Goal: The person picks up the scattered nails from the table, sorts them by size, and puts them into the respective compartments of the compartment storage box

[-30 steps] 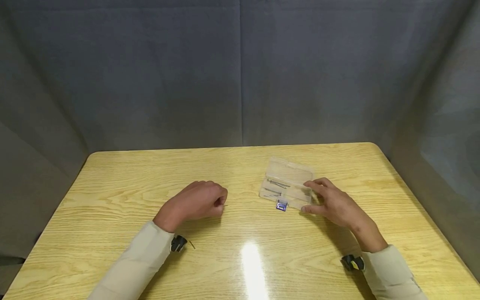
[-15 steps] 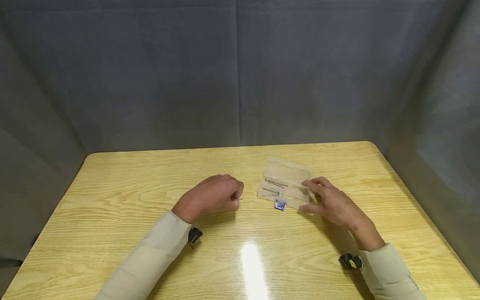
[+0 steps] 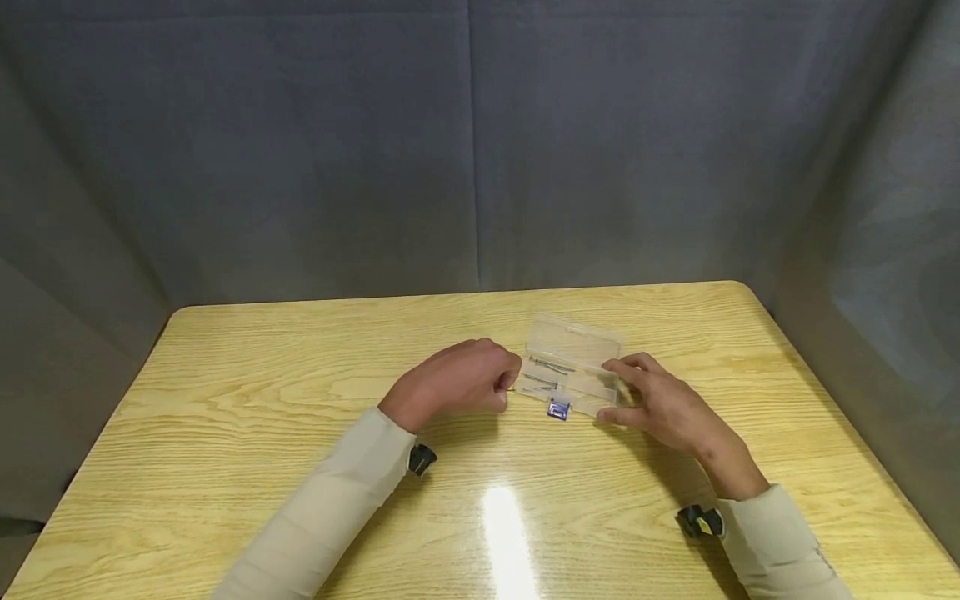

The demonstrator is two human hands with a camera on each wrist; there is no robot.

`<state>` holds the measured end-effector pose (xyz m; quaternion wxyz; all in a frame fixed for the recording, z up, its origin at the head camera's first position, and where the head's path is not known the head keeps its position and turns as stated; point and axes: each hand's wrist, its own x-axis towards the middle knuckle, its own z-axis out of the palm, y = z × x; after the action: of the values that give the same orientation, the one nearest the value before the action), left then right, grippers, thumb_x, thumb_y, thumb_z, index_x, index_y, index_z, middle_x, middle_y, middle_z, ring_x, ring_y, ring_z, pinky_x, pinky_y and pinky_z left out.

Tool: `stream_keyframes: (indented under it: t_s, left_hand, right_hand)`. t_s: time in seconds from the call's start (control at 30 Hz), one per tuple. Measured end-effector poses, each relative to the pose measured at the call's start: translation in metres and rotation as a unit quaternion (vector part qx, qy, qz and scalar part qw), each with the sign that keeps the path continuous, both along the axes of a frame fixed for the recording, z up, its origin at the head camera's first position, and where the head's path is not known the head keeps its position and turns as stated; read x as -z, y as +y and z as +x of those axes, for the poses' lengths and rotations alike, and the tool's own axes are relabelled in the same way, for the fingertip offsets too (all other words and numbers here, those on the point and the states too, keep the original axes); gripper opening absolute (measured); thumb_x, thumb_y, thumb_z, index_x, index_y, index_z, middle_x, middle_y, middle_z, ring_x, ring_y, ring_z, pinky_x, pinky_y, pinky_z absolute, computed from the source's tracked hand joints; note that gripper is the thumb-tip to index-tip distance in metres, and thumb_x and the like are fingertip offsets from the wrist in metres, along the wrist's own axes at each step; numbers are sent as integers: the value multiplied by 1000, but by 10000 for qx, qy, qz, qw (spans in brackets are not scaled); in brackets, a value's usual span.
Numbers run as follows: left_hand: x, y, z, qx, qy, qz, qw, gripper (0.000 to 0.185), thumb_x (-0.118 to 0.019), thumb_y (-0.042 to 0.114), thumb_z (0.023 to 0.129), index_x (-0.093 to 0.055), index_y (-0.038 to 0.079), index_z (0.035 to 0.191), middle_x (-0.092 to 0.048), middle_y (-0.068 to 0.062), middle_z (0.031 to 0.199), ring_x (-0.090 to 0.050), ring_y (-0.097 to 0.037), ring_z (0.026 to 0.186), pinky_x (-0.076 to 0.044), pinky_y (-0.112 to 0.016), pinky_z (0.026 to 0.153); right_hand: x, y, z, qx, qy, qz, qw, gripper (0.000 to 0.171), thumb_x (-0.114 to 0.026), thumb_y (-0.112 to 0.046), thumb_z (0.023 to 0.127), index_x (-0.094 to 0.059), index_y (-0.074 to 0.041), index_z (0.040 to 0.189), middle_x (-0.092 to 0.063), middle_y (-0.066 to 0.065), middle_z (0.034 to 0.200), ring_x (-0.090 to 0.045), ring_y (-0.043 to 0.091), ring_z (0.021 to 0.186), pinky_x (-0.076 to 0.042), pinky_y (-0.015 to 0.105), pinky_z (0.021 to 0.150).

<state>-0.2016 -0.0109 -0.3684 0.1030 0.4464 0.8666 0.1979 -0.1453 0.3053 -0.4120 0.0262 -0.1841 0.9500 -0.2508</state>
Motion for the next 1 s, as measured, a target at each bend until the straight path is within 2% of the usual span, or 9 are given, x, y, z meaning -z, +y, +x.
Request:
stream_keyframes:
  t_s: [0.27, 0.63, 0.8, 1.0]
  left_hand:
    - [2, 18, -7, 165, 96, 108, 9998, 26, -49, -10, 78, -48, 15, 74, -35, 7, 69, -31, -8, 65, -27, -26, 61]
    - [10, 39, -16, 198, 159, 214, 9994, 23, -59, -8, 85, -61, 15, 80, -46, 6, 72, -41, -9, 68, -35, -24, 65]
    - [13, 47, -18, 148, 138, 170, 9997, 23, -60, -5, 88, -64, 17, 79, -55, 7, 73, -46, -7, 67, -39, -22, 66]
    - [11, 54, -20, 49, 47, 218, 9997, 22, -61, 1, 93, -65, 18, 80, -59, 8, 74, -49, -8, 66, -41, -24, 64]
  right_hand:
    - [0, -1, -1, 42, 30, 20, 10000, 71, -83, -36, 89, -55, -1, 144, -52, 16, 134, -58, 30, 102, -50, 52, 84]
    - [1, -2, 0, 121, 27, 5, 9999, 70, -84, -34, 88, -56, -2, 144, -52, 15, 135, -58, 30, 103, -49, 51, 86]
    - [3, -2, 1, 65, 63, -35, 10000, 69, -84, -33, 89, -56, -1, 143, -52, 16, 135, -59, 30, 103, -49, 51, 86]
    - [2, -2, 0, 114, 111, 63, 9999, 68, -84, -32, 88, -57, -2, 143, -52, 15, 133, -59, 29, 99, -49, 49, 84]
